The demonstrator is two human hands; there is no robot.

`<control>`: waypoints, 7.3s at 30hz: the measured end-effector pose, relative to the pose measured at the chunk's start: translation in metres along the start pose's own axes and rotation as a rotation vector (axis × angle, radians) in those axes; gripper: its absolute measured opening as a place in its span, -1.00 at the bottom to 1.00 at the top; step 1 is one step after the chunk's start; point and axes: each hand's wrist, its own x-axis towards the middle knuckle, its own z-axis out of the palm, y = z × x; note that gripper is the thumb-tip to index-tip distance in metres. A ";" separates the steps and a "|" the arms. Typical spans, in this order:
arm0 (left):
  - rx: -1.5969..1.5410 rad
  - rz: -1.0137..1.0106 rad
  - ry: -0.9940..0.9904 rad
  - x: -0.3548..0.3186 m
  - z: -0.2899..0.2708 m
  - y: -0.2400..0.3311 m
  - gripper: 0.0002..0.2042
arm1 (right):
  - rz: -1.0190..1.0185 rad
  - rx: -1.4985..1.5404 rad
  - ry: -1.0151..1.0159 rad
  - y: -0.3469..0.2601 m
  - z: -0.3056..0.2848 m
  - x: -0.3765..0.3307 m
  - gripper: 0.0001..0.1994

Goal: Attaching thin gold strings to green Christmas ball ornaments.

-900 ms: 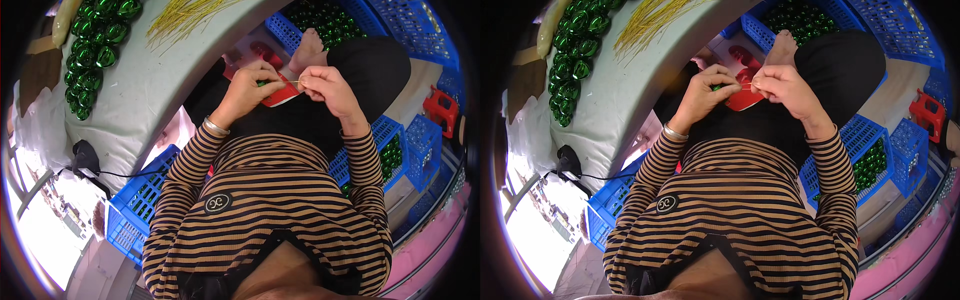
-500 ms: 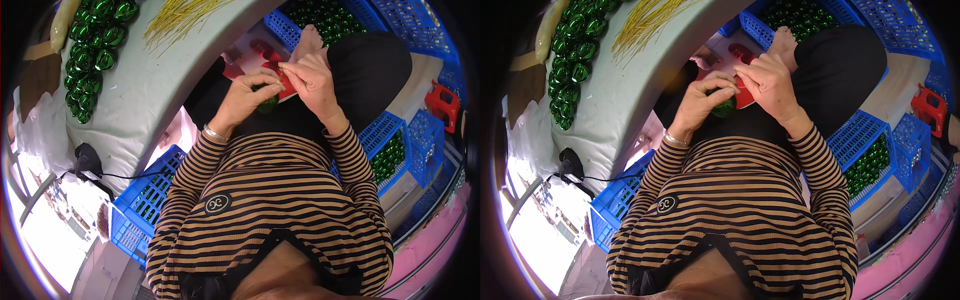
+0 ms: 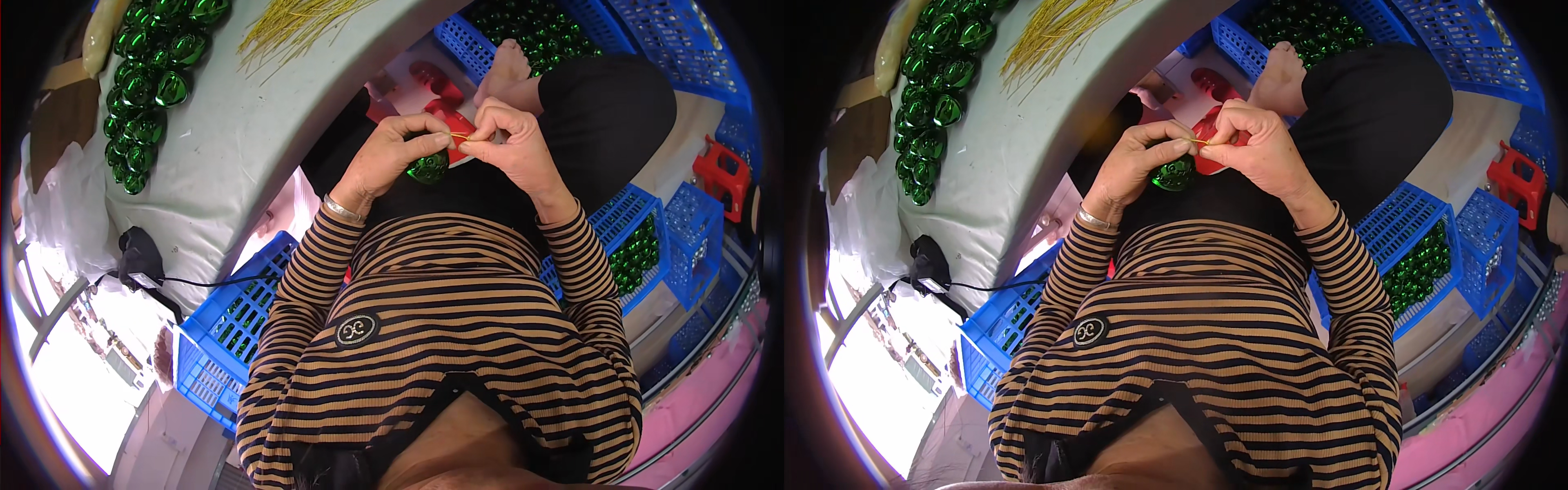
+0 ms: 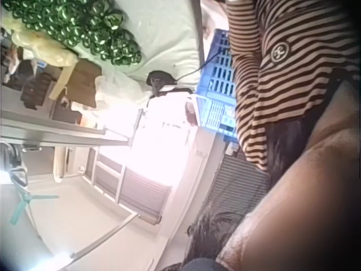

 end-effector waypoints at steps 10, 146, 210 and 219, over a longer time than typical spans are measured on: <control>-0.070 0.032 -0.006 0.000 0.007 0.010 -0.87 | -0.003 0.384 -0.004 0.000 0.005 0.004 -0.79; -0.394 0.105 0.190 0.015 0.017 -0.004 -0.78 | 0.273 0.598 0.172 0.009 0.021 -0.016 -0.96; 0.728 0.735 0.167 -0.013 0.010 0.049 -0.90 | -0.108 0.060 -0.153 -0.028 -0.037 0.004 -0.79; 0.814 0.992 0.305 0.001 0.011 0.086 -0.89 | -0.272 -0.226 -0.057 -0.077 -0.077 0.042 -0.76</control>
